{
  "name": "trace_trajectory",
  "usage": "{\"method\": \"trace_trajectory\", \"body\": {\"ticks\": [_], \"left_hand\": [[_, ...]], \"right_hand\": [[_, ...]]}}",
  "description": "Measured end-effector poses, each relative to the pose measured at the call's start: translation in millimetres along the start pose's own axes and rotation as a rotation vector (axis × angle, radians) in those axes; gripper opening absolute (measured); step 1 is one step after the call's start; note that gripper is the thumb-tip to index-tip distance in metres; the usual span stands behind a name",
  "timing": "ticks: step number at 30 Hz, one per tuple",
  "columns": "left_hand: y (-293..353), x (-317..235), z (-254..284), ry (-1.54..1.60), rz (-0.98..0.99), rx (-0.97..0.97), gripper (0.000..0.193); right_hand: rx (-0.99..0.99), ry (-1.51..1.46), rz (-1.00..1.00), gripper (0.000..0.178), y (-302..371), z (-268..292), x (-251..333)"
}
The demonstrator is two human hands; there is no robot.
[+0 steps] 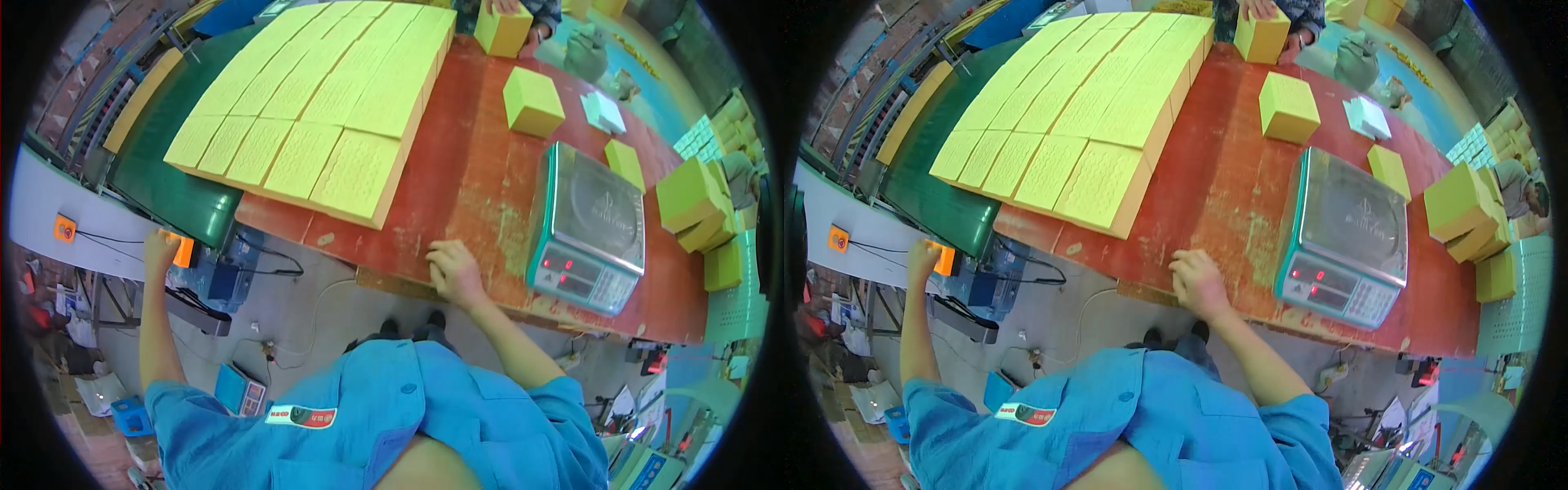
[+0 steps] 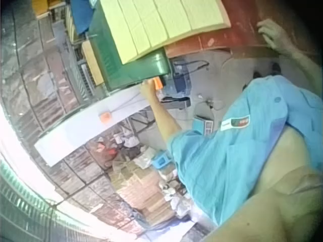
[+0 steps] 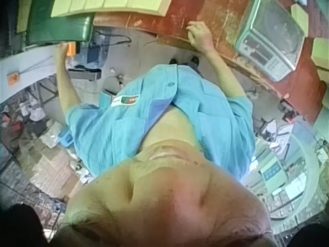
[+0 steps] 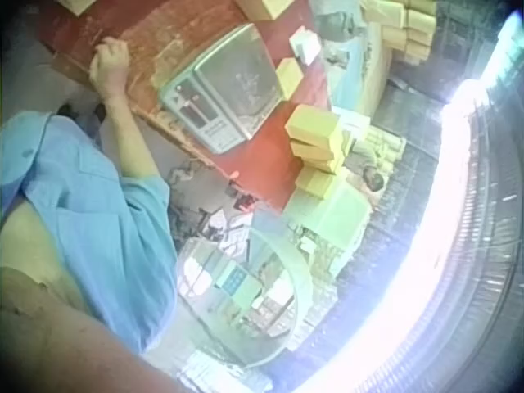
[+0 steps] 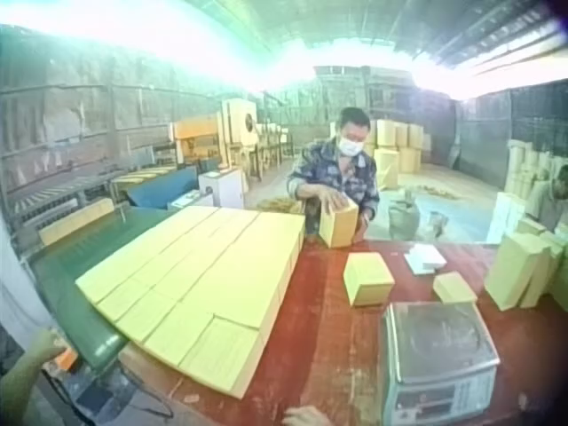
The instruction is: Weighing and organizing stacks of yellow paper products on a digital scale.
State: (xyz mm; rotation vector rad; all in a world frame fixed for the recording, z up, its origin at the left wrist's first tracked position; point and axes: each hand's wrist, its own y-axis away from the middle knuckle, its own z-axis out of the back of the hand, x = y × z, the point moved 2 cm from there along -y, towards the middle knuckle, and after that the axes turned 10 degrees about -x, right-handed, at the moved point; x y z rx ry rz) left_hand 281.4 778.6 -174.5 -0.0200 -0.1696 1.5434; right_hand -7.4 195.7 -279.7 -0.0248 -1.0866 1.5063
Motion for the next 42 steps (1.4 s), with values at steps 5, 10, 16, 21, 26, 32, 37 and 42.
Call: {"method": "trace_trajectory", "body": {"ticks": [5,10,16,21,26,32,37,42], "left_hand": [[45,-244,62,0.497,-0.519,-0.522,0.047],[82,-392,42,0.405,-0.961,-0.513,0.064],[119,-406,14,0.351,-0.924,-0.394,0.077],[187,-385,47,0.456,-1.124,-0.219,0.079],[217,-375,59,0.332,-1.015,-0.337,0.080],[217,-417,26,1.682,-0.268,0.554,0.069],[249,-560,80,2.330,0.116,1.093,0.068],[259,-712,120,2.534,-0.071,1.463,0.069]], "right_hand": [[-0.062,0.022,-0.029,0.013,9,1,1],[-0.114,-0.199,-0.181,0.014,49,-21,51],[0.017,-0.939,-1.100,0.022,101,-76,75],[-0.051,-1.713,-1.189,0.041,89,-90,54],[0.006,-1.706,-1.294,0.049,82,-70,69],[-0.051,-0.889,-0.688,0.064,34,50,56],[-0.204,0.179,-0.262,0.081,-22,203,43],[-0.322,0.554,-0.143,0.076,-72,288,-25]]}}
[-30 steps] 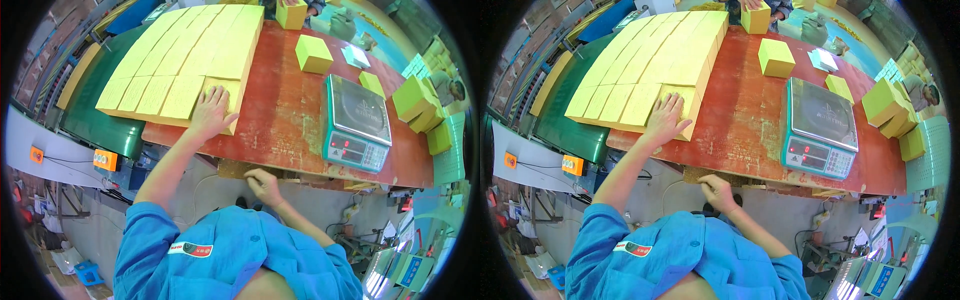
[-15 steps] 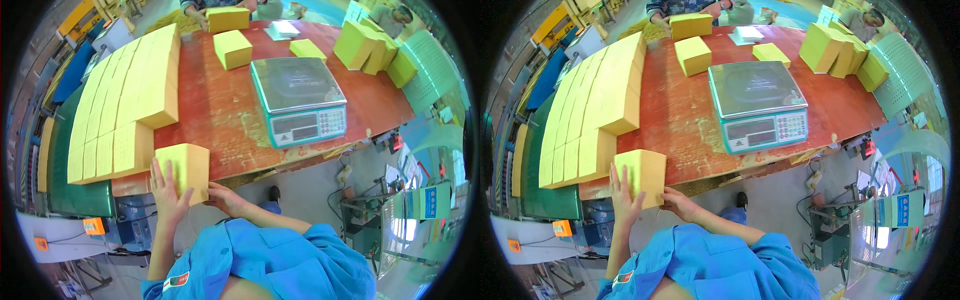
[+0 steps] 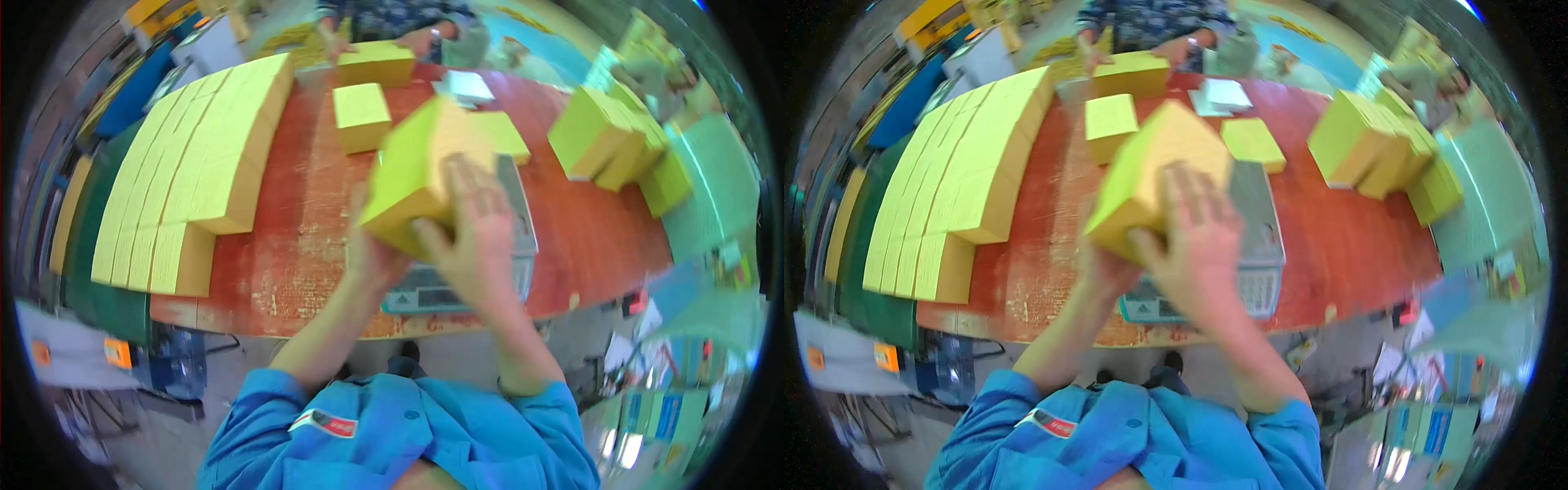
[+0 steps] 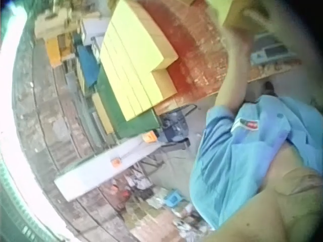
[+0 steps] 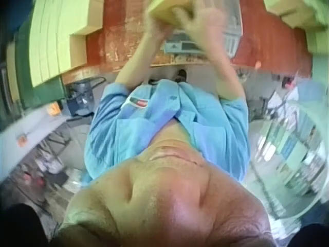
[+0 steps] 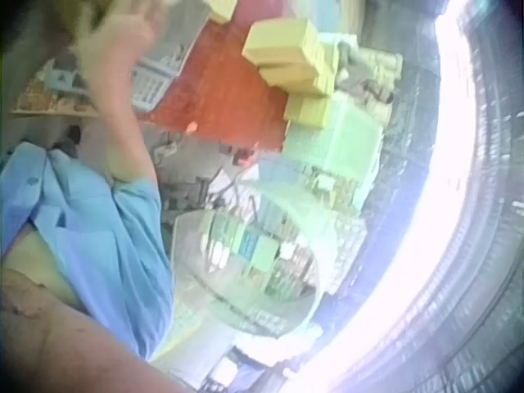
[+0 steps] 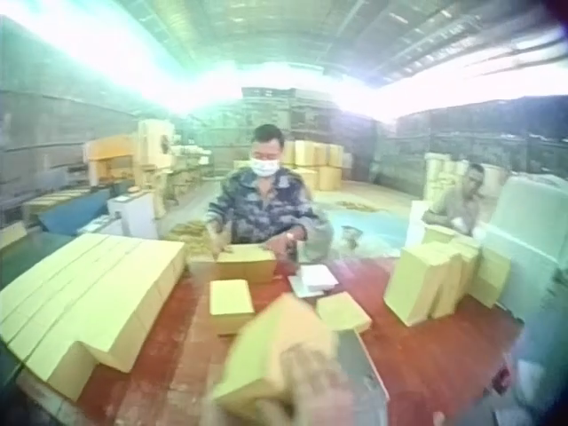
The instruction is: Weighing and organizing stacks of yellow paper products on a digital scale.
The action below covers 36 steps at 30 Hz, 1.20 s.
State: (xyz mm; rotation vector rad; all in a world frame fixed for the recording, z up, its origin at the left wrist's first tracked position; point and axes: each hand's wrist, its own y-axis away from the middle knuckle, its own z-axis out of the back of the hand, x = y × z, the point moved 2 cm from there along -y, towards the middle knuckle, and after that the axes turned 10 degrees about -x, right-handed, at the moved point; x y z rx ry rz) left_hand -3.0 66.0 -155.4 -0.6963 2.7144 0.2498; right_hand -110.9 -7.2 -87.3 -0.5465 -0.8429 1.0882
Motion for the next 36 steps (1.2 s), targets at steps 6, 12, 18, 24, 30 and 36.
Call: {"method": "trace_trajectory", "body": {"ticks": [6,12,18,24,30,36], "left_hand": [[-40,70,8,0.312,0.090,-0.238,0.068],[47,-62,72,-0.827,0.209,-0.318,0.062],[12,-271,120,-2.735,-0.973,-0.981,0.075],[2,-307,182,-2.785,-0.448,-0.809,0.092],[69,-257,155,-2.742,-0.471,0.046,0.084],[177,-228,106,-2.575,-0.599,0.373,0.083]], "right_hand": [[0.198,0.098,-0.093,0.063,-16,3,-89],[0.219,0.219,0.129,0.067,0,-14,-60],[0.266,0.195,0.141,0.066,-3,-7,-52],[0.109,0.087,0.039,0.060,3,11,8],[0.277,-0.350,0.066,0.060,23,-55,111],[0.541,-0.611,-0.211,0.064,56,-176,121]]}}
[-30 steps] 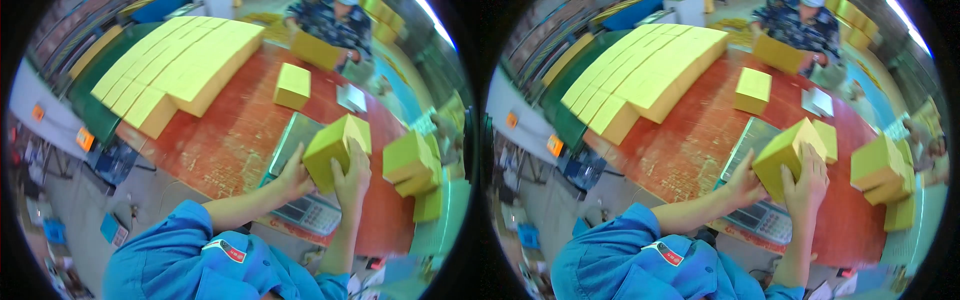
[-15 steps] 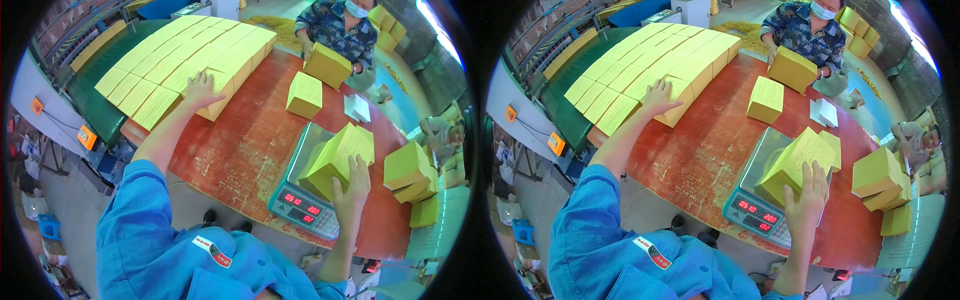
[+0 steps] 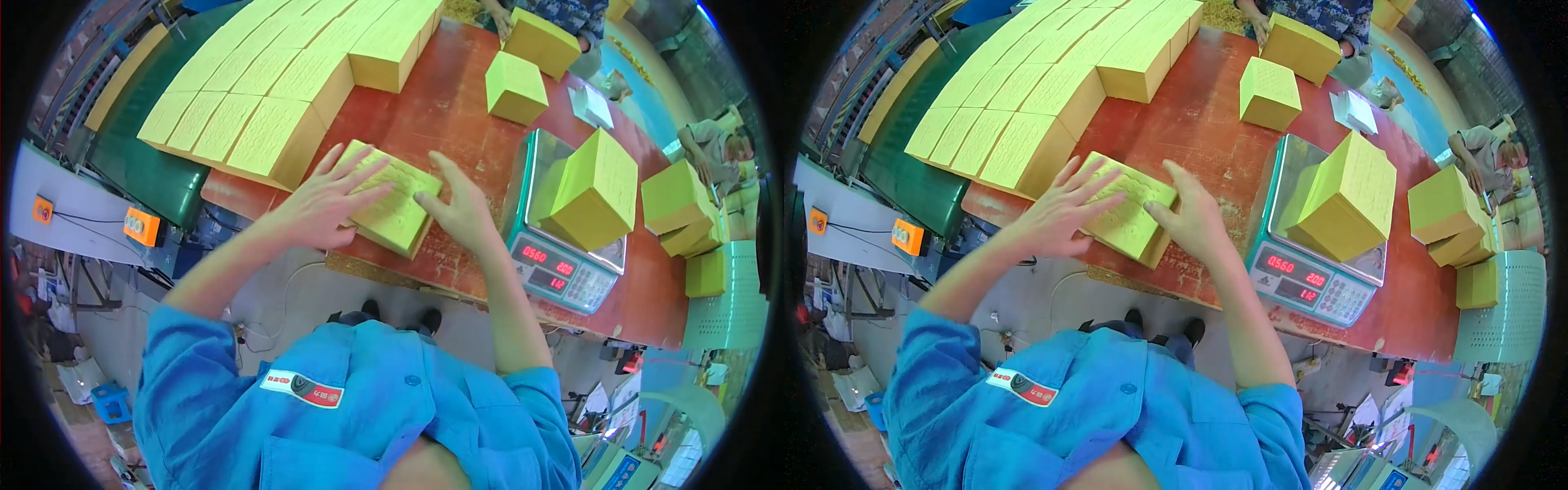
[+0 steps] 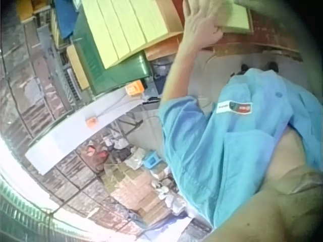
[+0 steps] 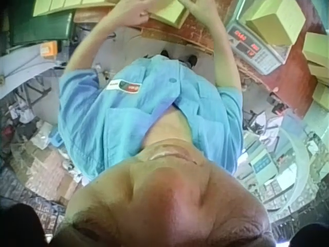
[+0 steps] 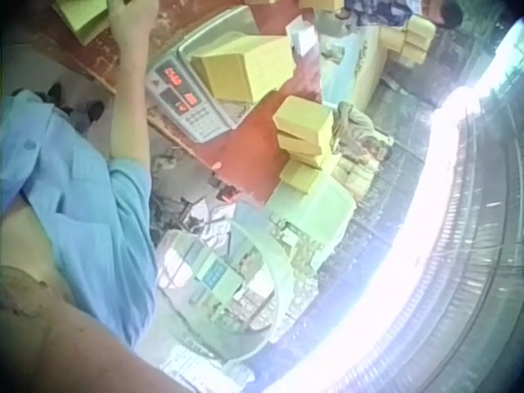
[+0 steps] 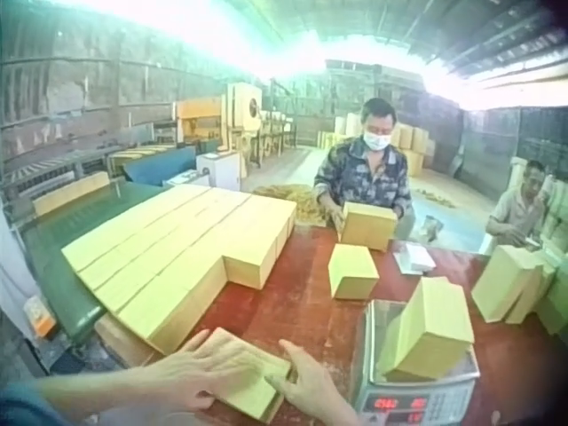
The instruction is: Weighing and organizing stacks of yellow paper products on a digital scale.
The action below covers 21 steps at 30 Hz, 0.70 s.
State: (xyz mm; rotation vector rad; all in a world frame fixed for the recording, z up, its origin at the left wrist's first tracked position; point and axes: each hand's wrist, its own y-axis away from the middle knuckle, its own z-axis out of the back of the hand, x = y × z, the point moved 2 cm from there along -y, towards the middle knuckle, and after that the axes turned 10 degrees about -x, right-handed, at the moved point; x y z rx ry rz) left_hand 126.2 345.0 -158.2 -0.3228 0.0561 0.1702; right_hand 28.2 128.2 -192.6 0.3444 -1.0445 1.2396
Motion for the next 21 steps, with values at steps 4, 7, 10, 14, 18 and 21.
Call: {"method": "trace_trajectory", "body": {"ticks": [4,7,10,14,18,21], "left_hand": [[110,-19,-45,0.687,0.840,-0.667,0.060],[172,-54,-109,1.552,1.506,-0.740,0.051],[158,-68,-131,2.079,1.481,-0.704,0.062],[136,-70,-107,2.073,1.393,-0.735,0.070],[111,-101,-63,1.980,1.206,-0.720,0.061],[116,-108,-68,1.680,1.262,-0.694,0.059]], "right_hand": [[0.194,-0.010,-0.181,0.066,22,-26,4],[0.112,0.040,-0.208,0.069,48,-38,22],[0.021,0.100,-0.159,0.070,74,-50,33],[-0.038,0.170,-0.116,0.069,98,-62,45],[-0.070,0.027,-0.113,0.076,119,-64,43],[-0.024,-0.029,-0.178,0.081,126,-53,43]]}}
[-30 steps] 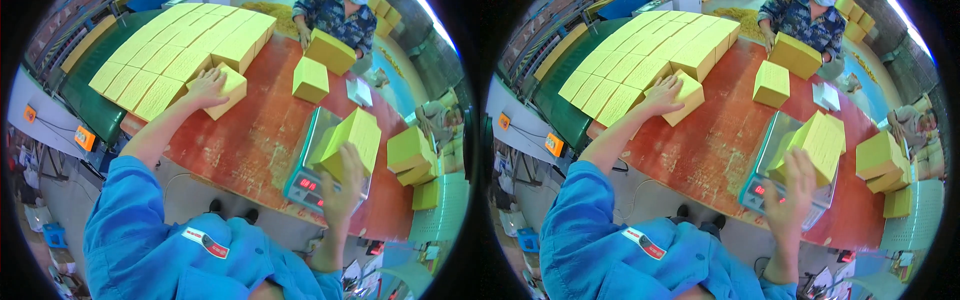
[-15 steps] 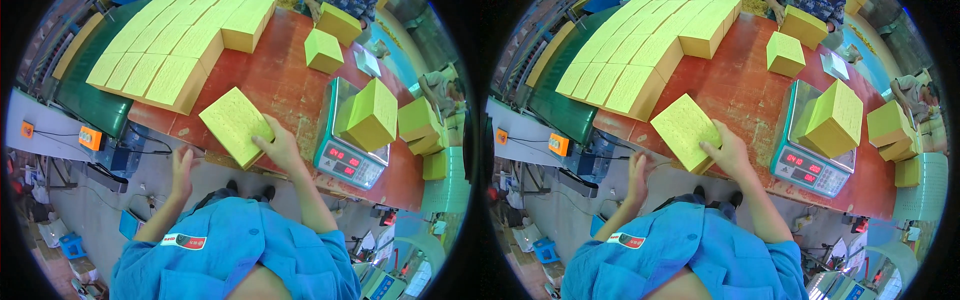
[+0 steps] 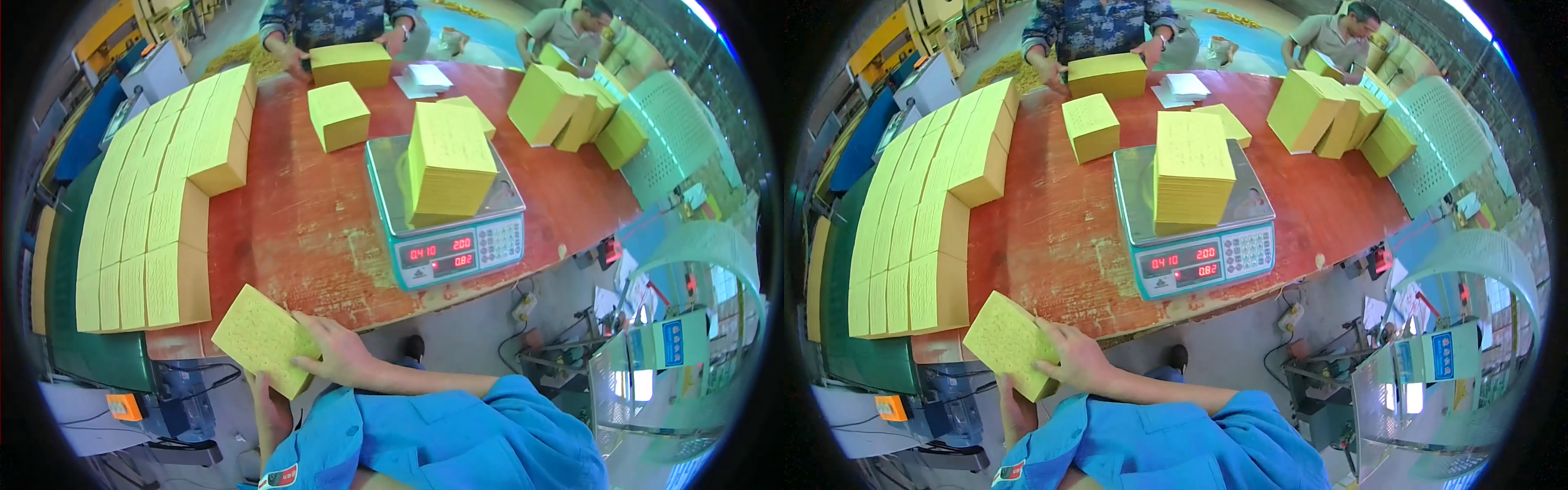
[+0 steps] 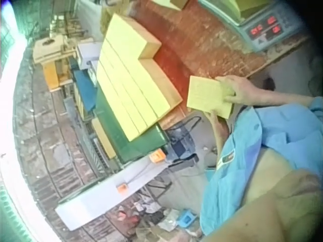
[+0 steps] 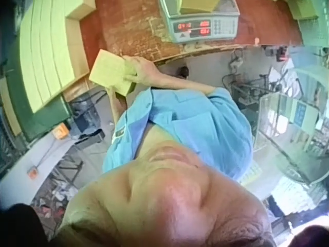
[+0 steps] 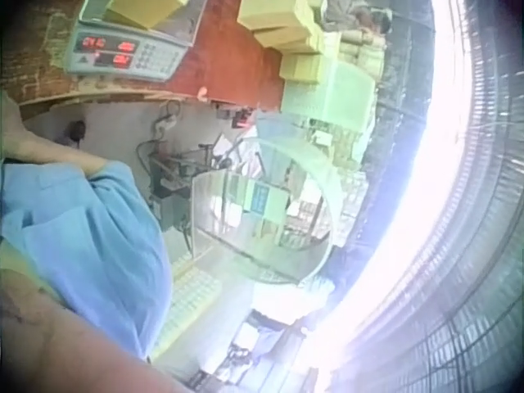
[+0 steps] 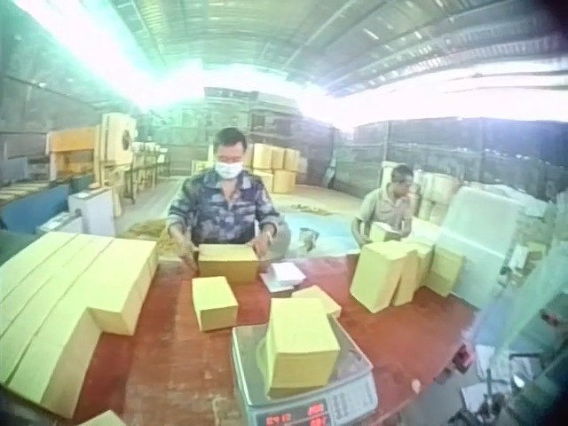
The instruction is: Weighing and organizing stacks of yellow paper products on a digital scale.
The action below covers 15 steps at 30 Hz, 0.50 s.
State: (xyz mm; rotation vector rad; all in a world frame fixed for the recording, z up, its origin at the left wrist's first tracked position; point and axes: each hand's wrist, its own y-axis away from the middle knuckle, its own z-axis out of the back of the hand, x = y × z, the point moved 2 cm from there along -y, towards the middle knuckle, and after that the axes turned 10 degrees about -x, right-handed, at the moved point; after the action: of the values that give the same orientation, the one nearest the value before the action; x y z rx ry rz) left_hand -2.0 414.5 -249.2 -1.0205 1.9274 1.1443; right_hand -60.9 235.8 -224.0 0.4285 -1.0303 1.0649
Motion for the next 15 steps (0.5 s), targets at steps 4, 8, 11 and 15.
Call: {"method": "trace_trajectory", "body": {"ticks": [4,8,11,15], "left_hand": [[-11,-9,-31,-0.082,-0.103,0.026,0.053],[-4,-39,-71,0.191,0.052,0.145,0.051],[-26,-64,-142,-0.005,-0.296,0.422,0.051],[-61,-94,-293,0.142,-0.013,0.662,0.049]], "right_hand": [[0.001,-0.153,0.015,0.081,-4,44,-14],[-0.058,-0.381,-0.111,0.070,-13,134,-26],[-0.169,-0.356,-0.052,0.058,-37,213,-40],[-0.134,-0.656,-0.173,0.055,-81,306,-29]]}}
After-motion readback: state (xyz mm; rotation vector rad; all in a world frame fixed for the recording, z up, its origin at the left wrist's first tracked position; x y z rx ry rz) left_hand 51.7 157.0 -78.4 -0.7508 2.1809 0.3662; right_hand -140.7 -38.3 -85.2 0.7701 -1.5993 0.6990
